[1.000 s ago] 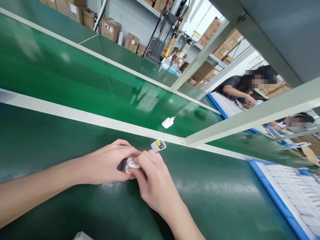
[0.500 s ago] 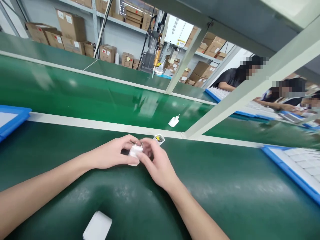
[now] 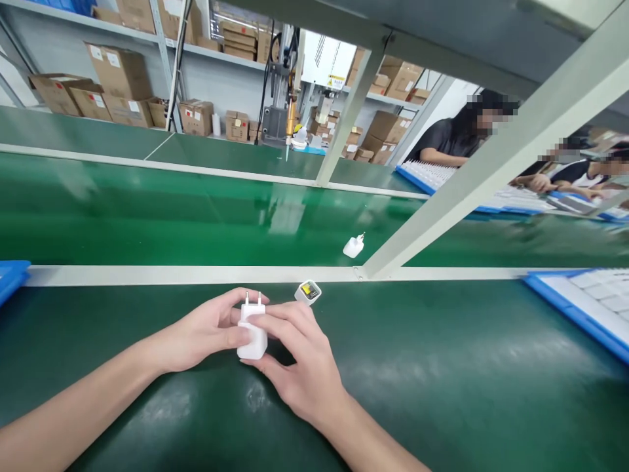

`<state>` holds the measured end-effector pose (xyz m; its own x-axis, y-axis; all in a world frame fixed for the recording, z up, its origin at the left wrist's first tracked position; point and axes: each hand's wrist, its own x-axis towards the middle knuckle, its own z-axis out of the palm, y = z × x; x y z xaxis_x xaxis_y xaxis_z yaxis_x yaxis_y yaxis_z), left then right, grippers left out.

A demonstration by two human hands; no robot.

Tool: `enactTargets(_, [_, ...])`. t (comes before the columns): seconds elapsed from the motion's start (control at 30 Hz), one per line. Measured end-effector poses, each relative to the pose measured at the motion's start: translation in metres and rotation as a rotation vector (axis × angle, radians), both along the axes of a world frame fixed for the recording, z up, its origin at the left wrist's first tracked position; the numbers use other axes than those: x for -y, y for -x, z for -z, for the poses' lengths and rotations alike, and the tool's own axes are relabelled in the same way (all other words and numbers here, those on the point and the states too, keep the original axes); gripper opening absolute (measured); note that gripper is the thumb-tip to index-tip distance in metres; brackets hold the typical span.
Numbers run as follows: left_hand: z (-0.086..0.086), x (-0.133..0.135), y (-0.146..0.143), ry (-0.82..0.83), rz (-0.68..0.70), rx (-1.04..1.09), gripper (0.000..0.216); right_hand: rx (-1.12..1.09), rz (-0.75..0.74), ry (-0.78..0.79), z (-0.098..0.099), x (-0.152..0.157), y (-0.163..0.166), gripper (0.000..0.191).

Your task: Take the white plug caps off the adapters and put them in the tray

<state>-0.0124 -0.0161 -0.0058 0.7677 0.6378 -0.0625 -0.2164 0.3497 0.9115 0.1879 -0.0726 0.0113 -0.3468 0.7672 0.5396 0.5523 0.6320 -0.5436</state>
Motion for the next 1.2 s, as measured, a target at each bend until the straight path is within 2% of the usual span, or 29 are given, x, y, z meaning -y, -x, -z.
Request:
enactTargets(0.2, [0.002, 0.000, 0.000, 0.051, -0.003, 0.033, 0.056, 0.027, -0.007, -0.038, -0.002, -0.002, -0.001, 0.038])
enactTargets(0.5, [-0.002, 0.002, -0.003, 0.049, -0.008, -0.042, 0.055, 0.058, -0.134, 0.097, -0.001, -0.003, -0.004, 0.041])
enactTargets(0.7, [-0.004, 0.008, -0.004, 0.042, -0.019, -0.033, 0.052, 0.008, -0.097, 0.055, 0.001, 0.002, 0.001, 0.040])
enactTargets(0.87, [-0.004, 0.003, -0.005, -0.038, -0.010, 0.000, 0.035, 0.101, -0.126, 0.054, -0.004, -0.003, -0.002, 0.039])
enactTargets(0.93, [-0.007, -0.007, 0.000, -0.102, -0.018, -0.021, 0.031, 0.160, -0.078, 0.055, -0.007, -0.003, -0.004, 0.047])
enactTargets(1.0, [-0.011, -0.023, 0.013, -0.236, -0.117, -0.099, 0.031, 0.179, 0.044, 0.014, -0.010, 0.002, -0.004, 0.057])
enactTargets(1.07, [-0.012, -0.044, 0.033, -0.501, -0.381, -0.342, 0.031, 0.179, 0.080, -0.067, -0.007, 0.014, 0.005, 0.059])
enactTargets(1.13, [-0.009, -0.065, 0.056, -0.762, -0.701, -0.681, 0.029, 0.204, -0.048, -0.171, 0.004, 0.035, 0.024, 0.049])
enactTargets(1.17, [-0.005, -0.074, 0.067, -0.822, -0.813, -0.817, 0.029, 0.233, -0.158, -0.234, 0.013, 0.047, 0.037, 0.045])
enactTargets(1.2, [0.001, -0.083, 0.077, -0.843, -0.888, -0.928, 0.029, 0.274, -0.166, -0.231, 0.023, 0.059, 0.051, 0.041])
